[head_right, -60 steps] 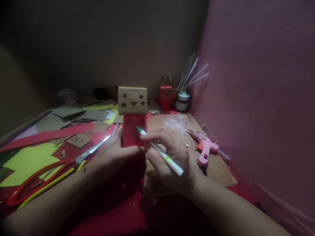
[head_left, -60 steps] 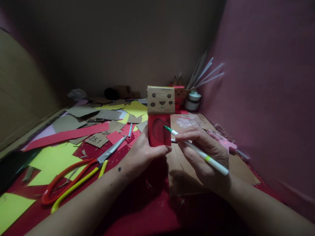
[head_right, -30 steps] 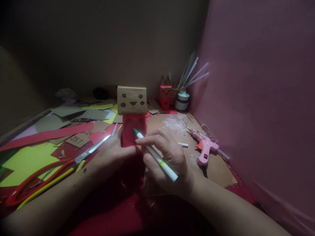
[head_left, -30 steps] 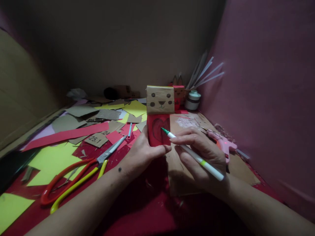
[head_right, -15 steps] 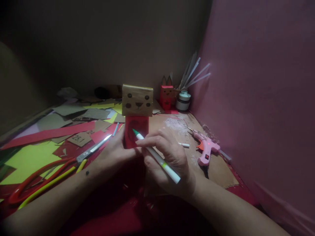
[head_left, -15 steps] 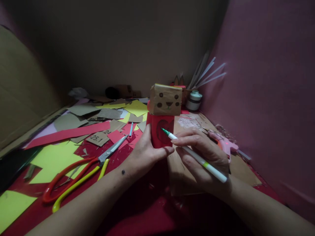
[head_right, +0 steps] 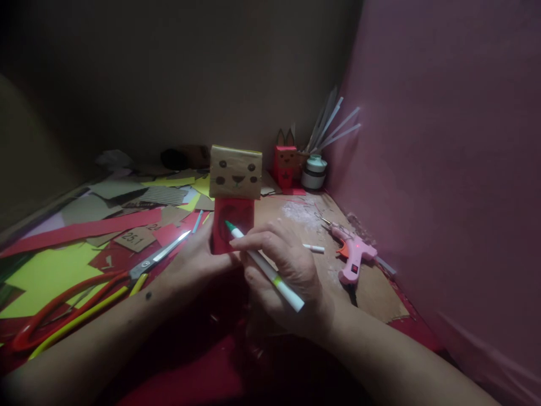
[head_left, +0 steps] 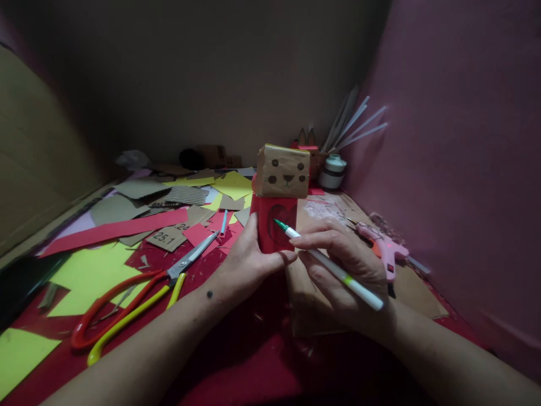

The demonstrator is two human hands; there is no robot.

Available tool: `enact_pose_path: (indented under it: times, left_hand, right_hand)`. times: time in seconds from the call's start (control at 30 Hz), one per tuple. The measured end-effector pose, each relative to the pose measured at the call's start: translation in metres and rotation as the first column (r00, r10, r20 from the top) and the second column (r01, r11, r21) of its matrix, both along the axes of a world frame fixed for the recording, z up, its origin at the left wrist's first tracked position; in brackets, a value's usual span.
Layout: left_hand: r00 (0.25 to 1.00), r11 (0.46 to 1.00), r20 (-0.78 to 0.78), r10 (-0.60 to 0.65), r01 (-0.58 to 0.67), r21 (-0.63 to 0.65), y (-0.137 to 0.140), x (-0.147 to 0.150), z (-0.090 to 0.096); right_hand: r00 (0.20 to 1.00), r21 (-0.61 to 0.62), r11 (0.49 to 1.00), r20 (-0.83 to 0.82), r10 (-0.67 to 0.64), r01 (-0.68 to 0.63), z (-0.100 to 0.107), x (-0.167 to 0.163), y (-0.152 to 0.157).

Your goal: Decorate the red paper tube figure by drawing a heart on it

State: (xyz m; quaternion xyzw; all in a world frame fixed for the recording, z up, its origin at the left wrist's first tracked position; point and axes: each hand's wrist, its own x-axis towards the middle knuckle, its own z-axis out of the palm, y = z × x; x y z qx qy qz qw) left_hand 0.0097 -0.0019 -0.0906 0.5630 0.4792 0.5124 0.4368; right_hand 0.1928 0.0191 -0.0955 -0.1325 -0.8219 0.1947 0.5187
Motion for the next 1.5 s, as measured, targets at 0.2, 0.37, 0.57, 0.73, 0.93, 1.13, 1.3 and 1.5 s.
enact_pose_path:
  times: [0.2,0.37,0.57,0.73,0.93,1.13,1.3,1.5]
  left_hand:
    - [1.000,1.000,0.019,-0.015,0.015,-0.015,-0.001,0.004,0.006]
    - [0.999,0.999,0.036,-0.034,0.034,-0.003,-0.002,0.005,0.009]
    - [0.999,0.999,0.029,-0.040,0.040,-0.002,-0.001,0.003,0.004]
    - [1.000,1.000,0.029,0.003,-0.003,-0.030,-0.002,0.004,0.003]
    - [0.999,0.999,0.013,-0.036,0.036,0.010,-0.001,0.003,0.004]
    - [0.999,0.999,-0.042,0.030,-0.029,0.022,0.001,0.002,0.004]
    - [1.000,0.999,0.022,0.007,-0.006,-0.039,-0.005,0.005,0.010]
    - [0.999,1.000,0.033,0.019,-0.019,-0.002,-0.003,0.004,0.008]
  right_hand:
    - [0.998,-0.004,1.000,0.055,0.031,-0.031,0.004,0.000,-0.005]
    - [0.999,-0.045,0.998,0.029,0.045,-0.044,0.004,-0.001,-0.005]
    - [1.000,-0.002,1.000,0.007,0.009,-0.009,-0.001,0.001,0.001]
    - [0.998,-0.027,0.999,0.048,0.033,-0.031,0.005,0.002,-0.004]
    - [1.000,-0.029,0.999,0.009,0.025,-0.024,0.003,0.001,-0.003]
    - [0.999,-0.017,1.000,0.029,0.021,-0.021,-0.001,0.002,0.000]
    - [0.998,-0.042,0.998,0.035,0.045,-0.043,0.004,0.001,-0.004]
    - [0.998,-0.028,0.999,0.052,0.037,-0.035,0.006,0.001,-0.005]
